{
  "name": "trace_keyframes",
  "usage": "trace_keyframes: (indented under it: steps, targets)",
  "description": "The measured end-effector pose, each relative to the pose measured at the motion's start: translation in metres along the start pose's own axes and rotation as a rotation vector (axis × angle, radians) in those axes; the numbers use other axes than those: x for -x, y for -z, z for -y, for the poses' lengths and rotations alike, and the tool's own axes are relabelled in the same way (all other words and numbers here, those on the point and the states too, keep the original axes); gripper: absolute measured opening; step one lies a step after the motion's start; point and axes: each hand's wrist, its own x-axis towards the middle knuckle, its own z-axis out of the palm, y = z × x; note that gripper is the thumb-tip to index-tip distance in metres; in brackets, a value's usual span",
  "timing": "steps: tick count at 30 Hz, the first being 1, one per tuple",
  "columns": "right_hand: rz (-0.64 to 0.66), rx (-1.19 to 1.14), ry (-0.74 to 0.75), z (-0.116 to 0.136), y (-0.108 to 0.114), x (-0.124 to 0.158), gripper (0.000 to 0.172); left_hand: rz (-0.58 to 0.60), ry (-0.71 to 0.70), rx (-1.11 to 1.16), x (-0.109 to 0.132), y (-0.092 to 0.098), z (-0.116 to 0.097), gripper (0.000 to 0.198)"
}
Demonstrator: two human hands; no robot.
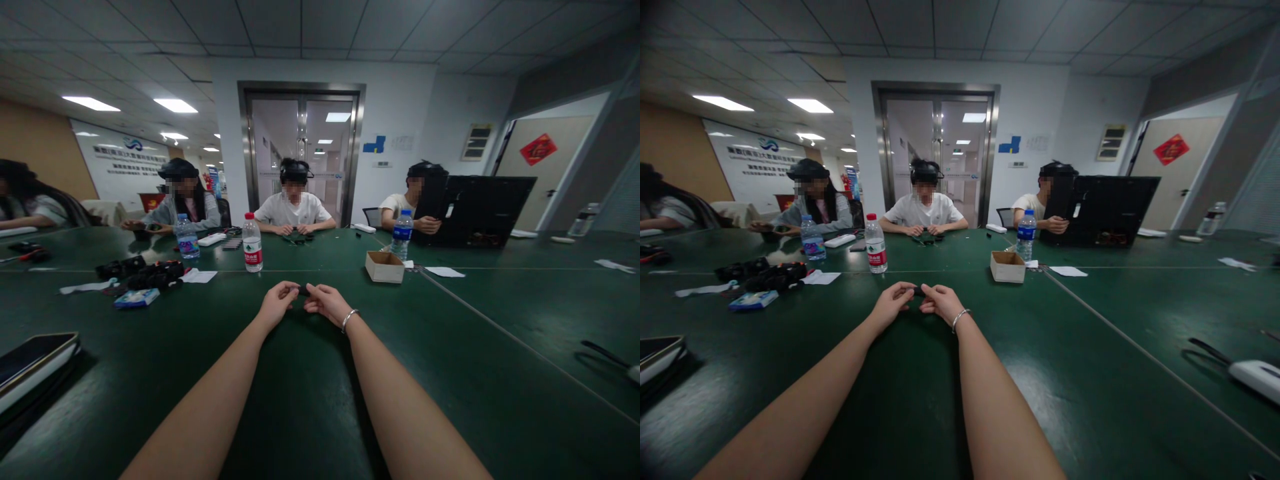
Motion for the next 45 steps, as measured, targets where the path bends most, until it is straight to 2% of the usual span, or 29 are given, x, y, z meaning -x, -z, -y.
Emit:
trace_keyframes:
  steps: [7,12,15,21,25,29,35,42,45]
  targets:
    - [0.006,-0.020,0.024,-0.0003,0.0003,0.0002,0.030,-0.051,-0.003,-0.004,-0.0032,-0.0005,0.0060,0.038]
    - [0.008,-0.027,0.009,-0.0005,0.0011,0.0004,0.026,-0.005,-0.006,0.002,-0.0017,0.0003,0.0040,0.038]
    - [-0.001,-0.007,-0.008,-0.0007,0.0007,-0.0008,0.031,0.015,0.005,0.007,-0.0005,-0.0006,0.0021,0.038]
    - [0.010,-0.020,0.006,0.0002,0.0012,0.0010,0.027,-0.047,0.016,0.000,-0.0017,-0.0007,0.0043,0.041]
    - [0.013,-0.038,0.011,0.0008,0.0018,0.0023,0.024,-0.009,0.013,-0.010,-0.0001,-0.0012,0.0015,0.039]
    - [-0.010,-0.023,-0.015,0.0004,0.0008,0.0002,0.030,0.027,0.001,-0.023,0.0009,-0.0021,-0.0009,0.037]
    - [0.014,-0.044,0.007,0.0003,0.0007,0.0007,0.026,-0.026,-0.006,-0.008,-0.0020,-0.0010,0.0044,0.035]
    - [-0.004,-0.038,-0.029,0.0018,0.0002,0.0008,0.027,0.030,-0.024,-0.017,-0.0005,-0.0015,0.0033,0.035]
    - [0.004,-0.030,-0.028,0.0016,-0.0003,0.0002,0.029,0.007,-0.019,-0.032,-0.0012,-0.0016,0.0042,0.035]
